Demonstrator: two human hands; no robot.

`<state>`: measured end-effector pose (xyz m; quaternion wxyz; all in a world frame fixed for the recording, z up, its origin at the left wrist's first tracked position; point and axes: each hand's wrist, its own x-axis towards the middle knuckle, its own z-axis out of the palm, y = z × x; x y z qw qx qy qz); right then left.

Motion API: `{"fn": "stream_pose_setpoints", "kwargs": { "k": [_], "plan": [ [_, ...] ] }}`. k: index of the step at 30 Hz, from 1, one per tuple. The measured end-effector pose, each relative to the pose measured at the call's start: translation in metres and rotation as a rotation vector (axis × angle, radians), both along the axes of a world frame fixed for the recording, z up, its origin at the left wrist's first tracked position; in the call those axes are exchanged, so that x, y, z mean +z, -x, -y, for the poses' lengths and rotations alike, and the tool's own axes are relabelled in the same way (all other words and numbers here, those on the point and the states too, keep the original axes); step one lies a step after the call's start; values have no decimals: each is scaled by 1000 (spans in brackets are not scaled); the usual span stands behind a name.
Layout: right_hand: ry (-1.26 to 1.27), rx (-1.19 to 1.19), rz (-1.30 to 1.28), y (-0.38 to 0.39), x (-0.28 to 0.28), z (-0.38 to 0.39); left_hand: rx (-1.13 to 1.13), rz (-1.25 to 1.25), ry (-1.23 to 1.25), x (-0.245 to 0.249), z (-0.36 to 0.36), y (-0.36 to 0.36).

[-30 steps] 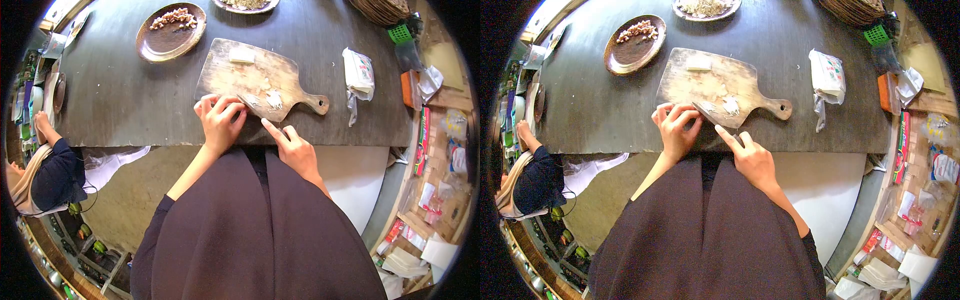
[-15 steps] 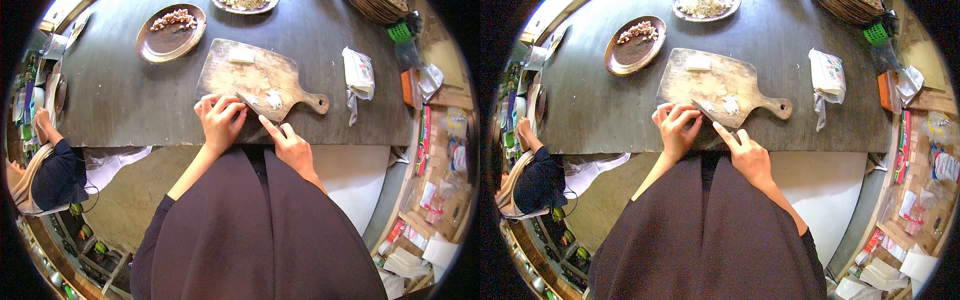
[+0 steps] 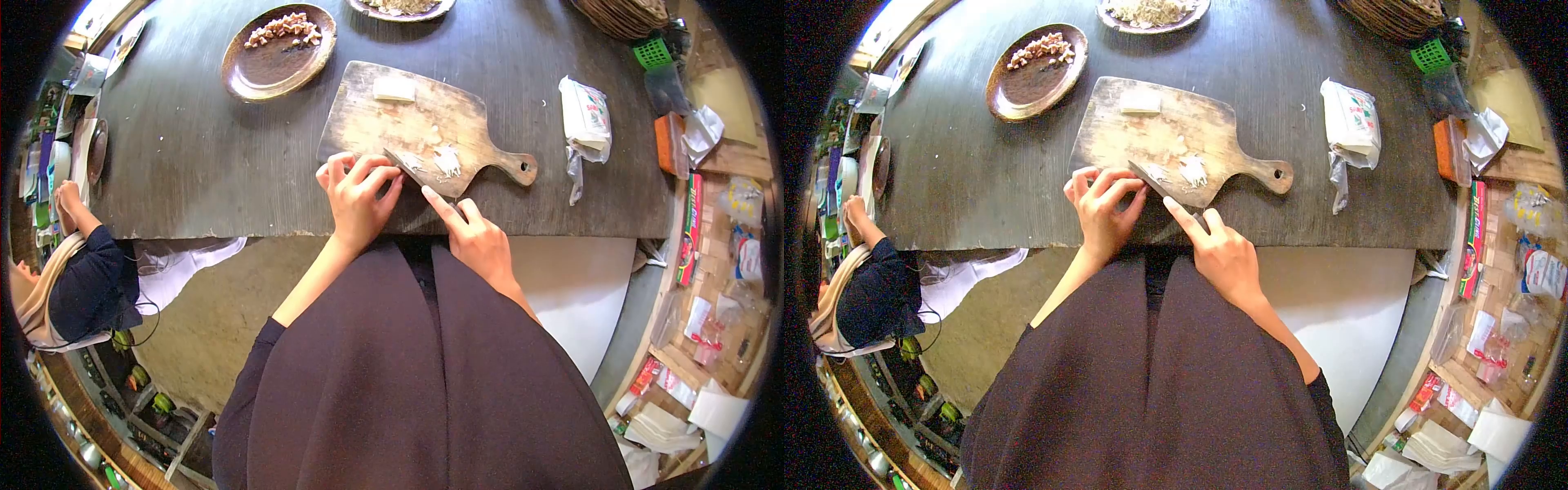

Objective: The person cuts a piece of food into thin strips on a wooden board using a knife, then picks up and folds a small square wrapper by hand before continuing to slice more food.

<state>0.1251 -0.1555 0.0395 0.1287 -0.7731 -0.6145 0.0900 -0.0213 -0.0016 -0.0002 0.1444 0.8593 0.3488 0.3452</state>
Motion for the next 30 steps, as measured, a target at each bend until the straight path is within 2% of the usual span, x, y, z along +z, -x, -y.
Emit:
{"fn": "stream_pose_setpoints", "kwargs": {
  "k": [30],
  "plan": [
    [-7,4,-77,-5,4,9,5,-4,19,0,-2,0]
  ]
}}
